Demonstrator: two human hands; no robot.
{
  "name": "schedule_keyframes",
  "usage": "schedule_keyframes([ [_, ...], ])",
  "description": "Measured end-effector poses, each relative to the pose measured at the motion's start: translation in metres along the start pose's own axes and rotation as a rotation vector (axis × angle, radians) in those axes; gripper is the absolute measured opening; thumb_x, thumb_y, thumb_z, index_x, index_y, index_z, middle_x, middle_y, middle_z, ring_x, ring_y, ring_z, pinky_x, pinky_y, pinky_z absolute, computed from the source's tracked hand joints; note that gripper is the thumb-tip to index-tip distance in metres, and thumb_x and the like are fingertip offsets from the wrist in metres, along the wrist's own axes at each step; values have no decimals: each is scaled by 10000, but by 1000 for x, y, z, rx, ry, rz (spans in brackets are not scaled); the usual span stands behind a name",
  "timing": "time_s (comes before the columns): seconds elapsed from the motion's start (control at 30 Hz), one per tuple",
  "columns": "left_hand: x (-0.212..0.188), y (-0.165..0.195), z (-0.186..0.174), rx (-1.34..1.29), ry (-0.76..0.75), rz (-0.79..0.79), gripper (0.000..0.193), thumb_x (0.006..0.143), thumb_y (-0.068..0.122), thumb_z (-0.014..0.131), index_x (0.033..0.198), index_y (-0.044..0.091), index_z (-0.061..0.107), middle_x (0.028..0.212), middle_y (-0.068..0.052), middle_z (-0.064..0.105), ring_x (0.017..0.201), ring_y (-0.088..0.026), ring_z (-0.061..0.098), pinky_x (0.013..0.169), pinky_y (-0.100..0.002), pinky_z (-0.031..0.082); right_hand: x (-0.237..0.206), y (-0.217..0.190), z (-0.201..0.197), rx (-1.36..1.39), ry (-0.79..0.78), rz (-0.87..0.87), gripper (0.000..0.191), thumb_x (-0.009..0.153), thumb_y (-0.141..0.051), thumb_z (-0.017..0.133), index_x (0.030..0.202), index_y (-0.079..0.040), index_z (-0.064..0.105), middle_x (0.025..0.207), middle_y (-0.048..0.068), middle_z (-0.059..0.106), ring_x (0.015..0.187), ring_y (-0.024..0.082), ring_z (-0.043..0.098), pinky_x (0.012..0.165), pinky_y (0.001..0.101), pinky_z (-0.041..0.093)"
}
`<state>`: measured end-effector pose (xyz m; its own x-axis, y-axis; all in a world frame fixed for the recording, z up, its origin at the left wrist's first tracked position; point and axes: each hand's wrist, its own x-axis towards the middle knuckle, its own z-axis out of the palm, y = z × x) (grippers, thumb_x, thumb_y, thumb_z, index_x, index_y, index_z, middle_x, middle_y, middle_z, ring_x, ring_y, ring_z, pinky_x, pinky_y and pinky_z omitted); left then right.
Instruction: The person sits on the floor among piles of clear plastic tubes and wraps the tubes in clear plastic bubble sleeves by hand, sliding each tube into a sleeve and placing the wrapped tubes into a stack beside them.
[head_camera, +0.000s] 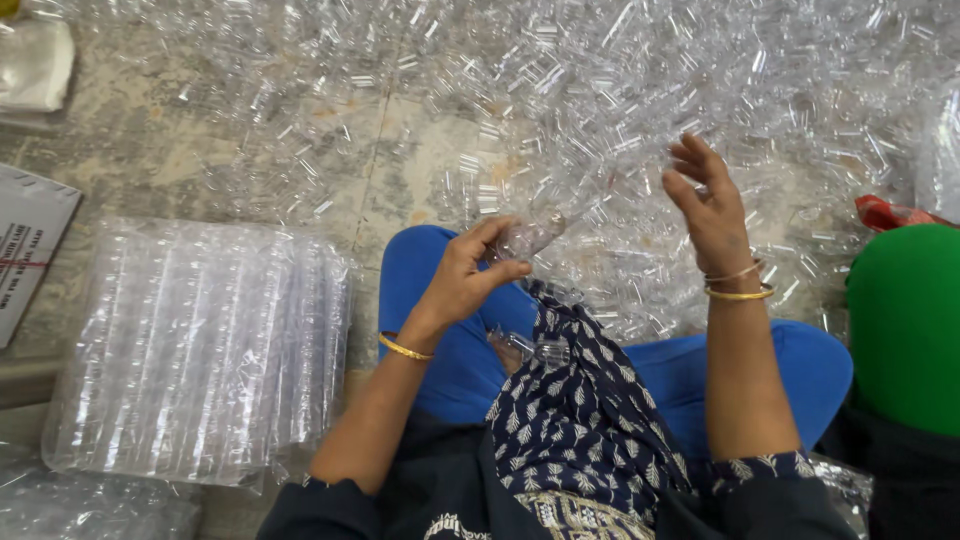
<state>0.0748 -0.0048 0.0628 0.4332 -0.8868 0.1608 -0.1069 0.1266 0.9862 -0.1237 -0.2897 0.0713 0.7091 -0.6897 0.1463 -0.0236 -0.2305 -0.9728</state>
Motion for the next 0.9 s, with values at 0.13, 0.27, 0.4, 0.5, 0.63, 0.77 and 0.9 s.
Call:
schedule_keyframes([
  [0.13, -4, 24, 16, 457, 102, 217, 533, 839, 175, 817, 1293, 18, 587, 1096, -154, 636, 1013, -304, 620, 884, -399, 509, -15, -68, 15, 79, -402, -139, 805, 891, -316, 789, 1576, -115, 416, 1422, 91, 628, 1320, 215, 589, 1118, 374, 461],
  [0.27, -5, 40, 26, 595, 145, 218, 495, 850, 144, 772, 1286, 28, 567, 1029, -149, 591, 962, -331, 568, 883, -438, 475, -17, -113, 36, -384, -470, -372, 768, 754, -273, 881, 1436, -91, 578, 1278, 81, 690, 1183, 213, 623, 1039, 378, 482],
  [0.4, -6, 45, 27, 636, 158, 266, 500, 858, 133, 770, 1299, 26, 560, 1042, -148, 588, 974, -332, 553, 894, -446, 468, -19, -125, 43, -532, -405, -383, 581, 769, -203, 907, 1298, -111, 685, 1171, 58, 732, 1100, 189, 636, 1001, 350, 501],
  [0.5, -6, 44, 26, 600, 180, 246, 505, 860, 126, 776, 1307, 28, 563, 1049, -142, 595, 986, -329, 562, 899, -439, 471, -20, -123, 38, -332, -399, -356, 533, 812, -100, 871, 1297, -76, 652, 1226, 67, 677, 1127, 168, 625, 1019, 333, 515],
  [0.63, -7, 40, 25, 576, 219, 269, 527, 850, 127, 791, 1315, 30, 562, 1070, -144, 600, 989, -330, 559, 901, -433, 469, -20, -113, 28, -18, -444, -284, 521, 861, 49, 781, 1333, -33, 575, 1341, 75, 573, 1281, 184, 586, 1140, 359, 508],
  [0.77, -8, 37, 24, 589, 251, 284, 532, 855, 121, 794, 1329, 46, 563, 1091, -132, 604, 1011, -317, 554, 927, -432, 467, -22, -104, 22, 70, -434, -295, 547, 860, 142, 742, 1341, -40, 553, 1351, 80, 528, 1333, 187, 539, 1179, 343, 464],
  [0.9, -9, 37, 21, 613, 288, 310, 553, 858, 105, 785, 1362, 61, 562, 1129, -122, 606, 1050, -314, 545, 955, -433, 468, -20, -108, 18, -83, -289, -282, 516, 910, 32, 771, 1354, -61, 526, 1354, 79, 553, 1305, 199, 570, 1121, 329, 495],
])
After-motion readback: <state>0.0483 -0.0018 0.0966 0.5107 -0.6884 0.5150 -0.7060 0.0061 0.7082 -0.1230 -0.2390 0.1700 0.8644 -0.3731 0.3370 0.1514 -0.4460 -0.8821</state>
